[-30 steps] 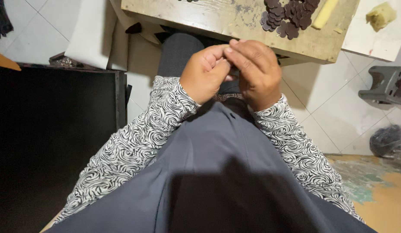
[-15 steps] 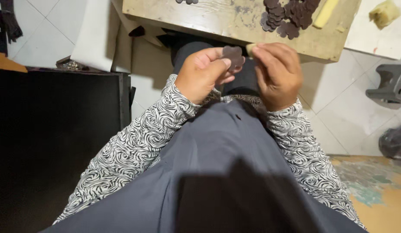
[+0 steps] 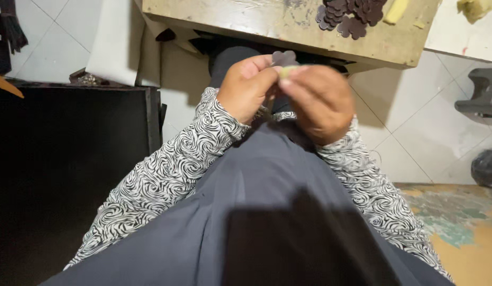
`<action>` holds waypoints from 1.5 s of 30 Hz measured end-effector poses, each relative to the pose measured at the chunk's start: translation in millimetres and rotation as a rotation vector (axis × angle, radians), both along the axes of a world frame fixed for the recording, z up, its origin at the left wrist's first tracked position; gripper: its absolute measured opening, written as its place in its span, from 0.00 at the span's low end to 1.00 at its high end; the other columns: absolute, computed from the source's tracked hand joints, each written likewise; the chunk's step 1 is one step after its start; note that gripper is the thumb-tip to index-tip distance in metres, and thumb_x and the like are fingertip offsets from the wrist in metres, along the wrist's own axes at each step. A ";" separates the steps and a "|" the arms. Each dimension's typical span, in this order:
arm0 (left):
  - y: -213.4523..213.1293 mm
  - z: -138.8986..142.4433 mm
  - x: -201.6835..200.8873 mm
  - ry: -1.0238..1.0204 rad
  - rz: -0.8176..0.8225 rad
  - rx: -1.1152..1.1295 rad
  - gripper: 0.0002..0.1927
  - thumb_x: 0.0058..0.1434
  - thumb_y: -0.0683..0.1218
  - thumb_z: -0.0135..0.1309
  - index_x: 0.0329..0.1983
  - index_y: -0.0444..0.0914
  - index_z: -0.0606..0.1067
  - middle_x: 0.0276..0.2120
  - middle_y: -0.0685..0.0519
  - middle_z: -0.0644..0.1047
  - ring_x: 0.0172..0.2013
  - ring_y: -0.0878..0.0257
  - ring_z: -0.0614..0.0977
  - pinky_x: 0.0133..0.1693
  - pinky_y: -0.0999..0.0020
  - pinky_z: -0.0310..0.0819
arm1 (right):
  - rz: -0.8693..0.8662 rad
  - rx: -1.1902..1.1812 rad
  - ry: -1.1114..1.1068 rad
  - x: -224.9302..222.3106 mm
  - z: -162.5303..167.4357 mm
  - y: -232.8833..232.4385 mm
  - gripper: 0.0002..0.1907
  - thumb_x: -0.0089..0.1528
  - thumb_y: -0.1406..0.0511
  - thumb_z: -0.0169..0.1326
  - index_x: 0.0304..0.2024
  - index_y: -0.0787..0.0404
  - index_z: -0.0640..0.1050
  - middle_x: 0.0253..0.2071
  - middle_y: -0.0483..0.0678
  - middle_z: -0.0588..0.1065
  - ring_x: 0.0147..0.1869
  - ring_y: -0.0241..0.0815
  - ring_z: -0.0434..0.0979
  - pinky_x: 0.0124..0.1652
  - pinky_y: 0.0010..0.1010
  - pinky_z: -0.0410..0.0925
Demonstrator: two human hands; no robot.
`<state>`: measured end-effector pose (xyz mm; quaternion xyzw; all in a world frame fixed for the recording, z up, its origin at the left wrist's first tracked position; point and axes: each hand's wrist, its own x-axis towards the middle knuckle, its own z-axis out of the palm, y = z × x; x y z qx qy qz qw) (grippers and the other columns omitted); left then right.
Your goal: The person sits at a table and repeatedly picks up small dark leather pieces, rubbing each one with a small yellow block to smooth the edges. The person places the treated pieces back on the table and continues the process with additional pieces.
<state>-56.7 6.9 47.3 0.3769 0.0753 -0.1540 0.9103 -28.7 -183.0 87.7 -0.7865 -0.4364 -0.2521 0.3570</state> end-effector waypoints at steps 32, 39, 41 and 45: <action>-2.1 1.8 -3.3 -0.046 0.006 -0.014 0.13 0.76 0.39 0.46 0.58 0.28 0.74 0.42 0.52 0.78 0.37 0.69 0.77 0.43 0.73 0.75 | 0.029 -0.028 0.044 4.1 5.9 -1.1 0.15 0.64 0.79 0.68 0.51 0.64 0.82 0.52 0.52 0.78 0.57 0.52 0.79 0.58 0.40 0.74; -0.6 0.0 -3.3 0.019 -0.013 0.052 0.15 0.71 0.39 0.45 0.58 0.29 0.73 0.45 0.51 0.81 0.42 0.68 0.82 0.47 0.74 0.79 | -0.082 -0.040 0.136 5.6 5.8 -1.0 0.16 0.62 0.77 0.67 0.52 0.63 0.82 0.52 0.51 0.78 0.58 0.52 0.78 0.59 0.41 0.73; -1.0 0.2 -6.6 -0.016 -0.006 0.017 0.15 0.74 0.39 0.45 0.60 0.28 0.74 0.45 0.51 0.79 0.41 0.69 0.80 0.47 0.74 0.77 | -0.005 -0.047 0.107 4.5 7.5 0.9 0.15 0.64 0.76 0.69 0.52 0.64 0.82 0.52 0.51 0.78 0.57 0.52 0.79 0.57 0.40 0.73; -3.0 0.2 -6.2 0.029 -0.032 0.154 0.15 0.70 0.39 0.45 0.57 0.30 0.73 0.40 0.54 0.80 0.38 0.71 0.80 0.43 0.76 0.77 | -0.114 -0.078 0.158 6.6 10.5 3.8 0.15 0.61 0.76 0.66 0.50 0.62 0.82 0.52 0.50 0.79 0.56 0.52 0.78 0.58 0.40 0.73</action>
